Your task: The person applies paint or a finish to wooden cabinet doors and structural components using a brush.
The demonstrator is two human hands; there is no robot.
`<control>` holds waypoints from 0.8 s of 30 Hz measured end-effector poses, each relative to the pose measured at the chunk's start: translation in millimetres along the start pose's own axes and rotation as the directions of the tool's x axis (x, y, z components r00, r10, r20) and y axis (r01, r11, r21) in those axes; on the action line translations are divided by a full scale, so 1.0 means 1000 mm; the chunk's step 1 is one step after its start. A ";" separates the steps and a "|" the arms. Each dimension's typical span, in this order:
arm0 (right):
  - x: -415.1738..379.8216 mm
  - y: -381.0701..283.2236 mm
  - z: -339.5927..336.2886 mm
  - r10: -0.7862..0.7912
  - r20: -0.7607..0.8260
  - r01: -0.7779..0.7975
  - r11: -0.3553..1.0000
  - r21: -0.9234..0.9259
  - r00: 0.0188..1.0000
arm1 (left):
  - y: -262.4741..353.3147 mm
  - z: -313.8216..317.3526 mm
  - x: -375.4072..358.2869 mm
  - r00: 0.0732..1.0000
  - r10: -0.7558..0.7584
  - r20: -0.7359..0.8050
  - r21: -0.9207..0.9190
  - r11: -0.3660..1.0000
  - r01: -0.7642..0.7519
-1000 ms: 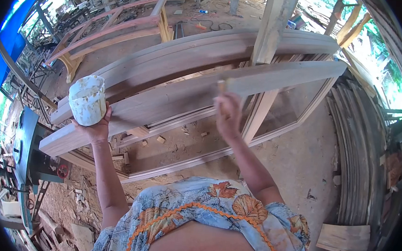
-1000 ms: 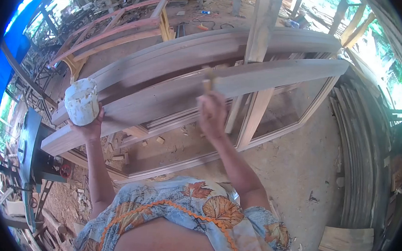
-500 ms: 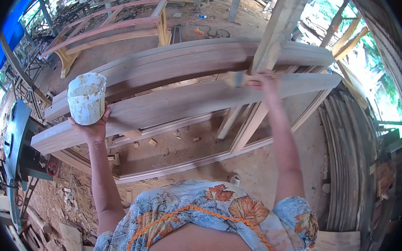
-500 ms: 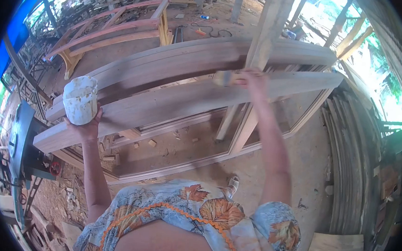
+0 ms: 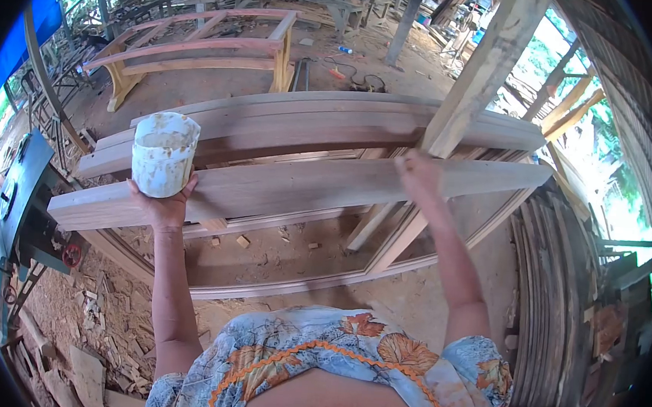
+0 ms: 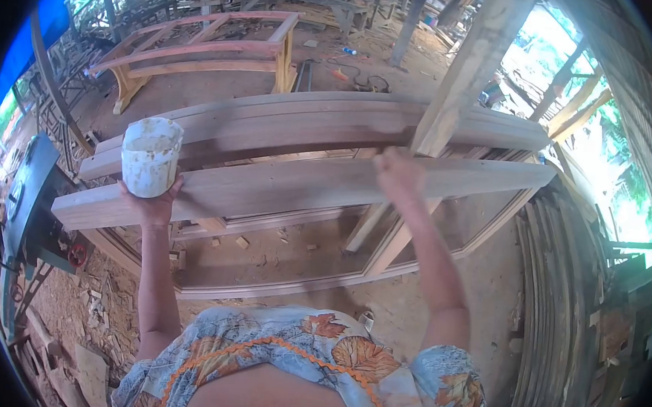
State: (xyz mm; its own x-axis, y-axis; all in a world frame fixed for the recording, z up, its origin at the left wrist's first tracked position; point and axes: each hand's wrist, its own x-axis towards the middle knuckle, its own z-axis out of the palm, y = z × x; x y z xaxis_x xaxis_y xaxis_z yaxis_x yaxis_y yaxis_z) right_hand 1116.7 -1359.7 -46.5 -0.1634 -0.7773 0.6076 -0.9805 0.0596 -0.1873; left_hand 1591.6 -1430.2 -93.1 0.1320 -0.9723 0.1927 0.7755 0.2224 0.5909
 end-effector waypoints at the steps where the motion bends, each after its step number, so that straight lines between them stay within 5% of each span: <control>1: -0.005 -0.030 0.009 -0.104 -0.016 0.105 0.994 0.038 0.994 | -0.001 -0.003 0.001 1.000 -0.011 -0.010 -0.015 1.000 0.011; 3: -0.011 -0.094 0.009 -0.106 0.194 0.073 0.983 0.170 0.975 | 0.000 -0.005 0.003 1.000 -0.022 -0.014 -0.031 0.999 0.022; 5: -0.015 -0.141 0.001 -0.281 0.113 0.201 0.866 0.458 0.953 | -0.001 -0.003 0.002 1.000 -0.016 -0.023 -0.025 1.000 0.016; 6: -0.015 -0.158 -0.005 -0.277 0.114 0.198 0.867 0.457 0.954 | 0.000 -0.001 0.000 1.000 -0.020 -0.021 -0.025 0.999 0.019; 8: -0.012 -0.179 -0.013 -0.294 0.299 -0.091 0.559 0.824 0.908 | 0.002 0.002 -0.001 0.999 -0.014 -0.036 -0.010 1.000 0.014; 12: 0.008 -0.154 0.008 -0.348 0.282 -0.095 0.468 0.879 0.894 | 0.000 -0.001 0.001 0.999 -0.013 -0.040 -0.026 1.000 0.012; 15: 0.037 -0.102 0.007 -0.045 0.618 -0.587 0.264 0.765 0.785 | -0.003 0.010 -0.002 0.996 0.032 -0.084 0.021 0.999 -0.030; 18: 0.073 -0.027 0.019 0.257 0.603 -0.650 0.173 0.740 0.755 | -0.002 0.011 -0.001 0.994 0.038 -0.106 0.083 0.996 -0.029; 20: 0.102 0.029 0.036 0.368 0.361 -0.494 0.390 0.777 0.857 | -0.004 0.005 0.003 0.995 -0.005 -0.096 0.033 0.999 0.008; 22: 0.136 0.078 0.049 0.306 0.072 -0.295 0.793 0.533 0.949 | -0.006 0.012 0.004 0.996 -0.001 -0.094 0.063 0.998 0.007; 24: 0.151 0.082 0.042 0.215 -0.069 -0.168 0.896 0.412 0.974 | -0.010 0.018 0.002 0.996 0.004 -0.089 0.028 1.000 -0.002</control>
State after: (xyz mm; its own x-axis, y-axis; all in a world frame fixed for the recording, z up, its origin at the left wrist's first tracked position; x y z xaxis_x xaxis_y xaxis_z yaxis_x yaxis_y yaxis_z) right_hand 1016.2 -1498.1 -2.5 -0.3773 -0.7011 0.6051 -0.8056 -0.0738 -0.5878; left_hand 1572.6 -1433.3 -84.3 0.1900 -0.9739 0.1244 0.7577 0.2260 0.6123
